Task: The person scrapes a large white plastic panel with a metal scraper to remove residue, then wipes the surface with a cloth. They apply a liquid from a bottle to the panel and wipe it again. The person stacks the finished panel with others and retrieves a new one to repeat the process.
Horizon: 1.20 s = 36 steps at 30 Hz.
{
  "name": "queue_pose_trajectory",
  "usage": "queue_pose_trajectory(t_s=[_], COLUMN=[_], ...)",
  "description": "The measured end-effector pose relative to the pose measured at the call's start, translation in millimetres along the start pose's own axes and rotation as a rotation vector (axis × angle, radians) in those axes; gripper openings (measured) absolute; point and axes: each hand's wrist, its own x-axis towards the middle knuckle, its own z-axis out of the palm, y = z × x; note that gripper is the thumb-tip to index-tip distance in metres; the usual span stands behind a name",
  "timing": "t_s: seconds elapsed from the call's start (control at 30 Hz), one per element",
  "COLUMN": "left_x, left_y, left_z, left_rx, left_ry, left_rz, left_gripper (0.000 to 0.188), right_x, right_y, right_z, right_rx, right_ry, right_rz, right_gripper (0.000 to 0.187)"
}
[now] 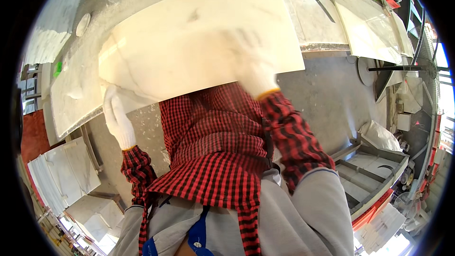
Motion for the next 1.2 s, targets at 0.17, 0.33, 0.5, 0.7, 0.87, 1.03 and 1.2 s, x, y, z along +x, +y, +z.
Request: queue_pose_trajectory(t_s=[0.17,0.33,0.5,0.7,0.87,1.03,1.2], left_x=[-3,1,-8,-19,-22,-28,-17], left_y=[24,33,21,32,55,43,42], left_z=[39,30,-4,-20,-29,-32,-18], left_rx=[-0.120,-0.137,-0.177,-0.228,-0.219,-0.249,-0.260], left_ry=[-0.098,-0.115,-0.028,0.076,0.108,0.129,0.061], left_rz=[0.035,0.080,-0.098,-0.094,-0.030,-0.119,-0.166], left_gripper=[0.032,0.034,0.041,0.041,0.045,0.046,0.049], right_x=[-10,-6,-29,-13,22,21,69], right_y=[36,35,40,-133,-191,22,77], right_z=[-17,-53,-41,84,57,20,0], right_rx=[-0.038,-0.102,-0.568,-0.047,0.374,-0.321,-0.430], right_ry=[0.151,0.243,0.160,-0.231,-0.572,-0.022,0.076], right_rz=[-0.010,0.139,0.562,-0.283,-0.429,0.199,0.648], right_gripper=[0.041,0.032,0.026,0.033,0.043,0.039,0.039])
